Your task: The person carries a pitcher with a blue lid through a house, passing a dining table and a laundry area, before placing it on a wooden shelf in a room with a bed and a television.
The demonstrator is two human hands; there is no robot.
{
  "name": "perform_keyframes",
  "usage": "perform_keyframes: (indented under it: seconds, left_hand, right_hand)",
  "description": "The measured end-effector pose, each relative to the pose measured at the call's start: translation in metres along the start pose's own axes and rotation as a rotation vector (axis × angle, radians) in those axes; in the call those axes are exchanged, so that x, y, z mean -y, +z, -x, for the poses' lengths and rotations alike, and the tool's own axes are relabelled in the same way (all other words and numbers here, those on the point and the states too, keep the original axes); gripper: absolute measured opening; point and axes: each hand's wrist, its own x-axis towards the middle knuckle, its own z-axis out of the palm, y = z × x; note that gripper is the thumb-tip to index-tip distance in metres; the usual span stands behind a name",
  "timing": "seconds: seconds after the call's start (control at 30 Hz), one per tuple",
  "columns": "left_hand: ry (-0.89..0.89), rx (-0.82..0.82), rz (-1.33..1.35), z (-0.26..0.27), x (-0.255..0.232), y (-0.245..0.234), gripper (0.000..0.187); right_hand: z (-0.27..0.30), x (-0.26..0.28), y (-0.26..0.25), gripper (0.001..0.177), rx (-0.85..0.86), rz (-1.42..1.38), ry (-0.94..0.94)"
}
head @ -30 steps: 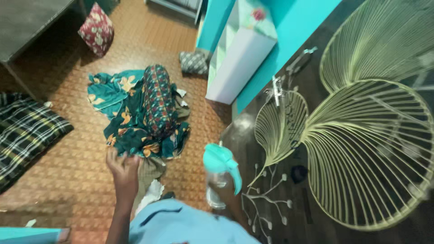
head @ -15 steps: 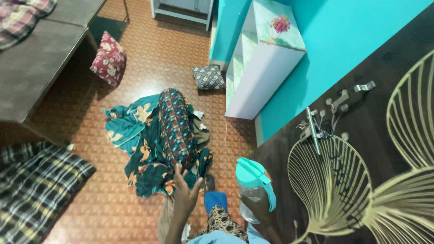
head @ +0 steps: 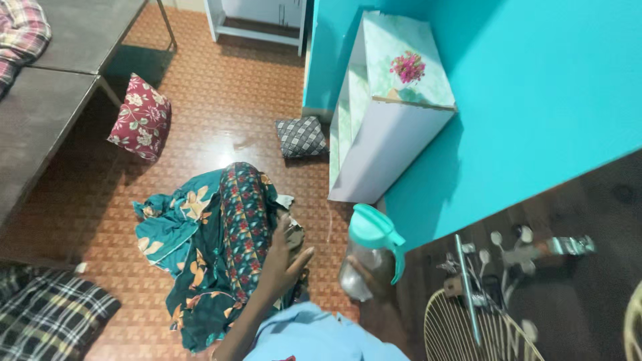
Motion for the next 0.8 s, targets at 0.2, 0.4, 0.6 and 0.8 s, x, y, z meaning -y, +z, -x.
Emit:
perform_keyframes:
  seconds: [0.2, 0.4, 0.6, 0.8]
  left_hand:
    - [0.205, 0.165, -0.088, -0.088, -0.007, 0.041, 0.091]
    - [0.008, 0.371, 0.013, -0.14, 0.038, 0.074, 0.087]
    - [0.102, 0.456, 0.088, -0.251, 0.092, 0.111, 0.083]
    - [0.124, 0.544, 0.129, -0.396, 0.102, 0.13, 0.078]
  right_hand:
    - [-0.09, 0.011, -0.002, 0.099, -0.055, 0.005, -0.106]
    - [-0.161, 0.003, -0.006, 0.101, -0.165, 0.143, -0.212]
    - [-0.252, -0.024, -0.004, 0.104, -0.268, 0.407, -0.146]
    - [-0.4, -0.02, -0.041, 0.107, -0.36, 0.512, -0.039]
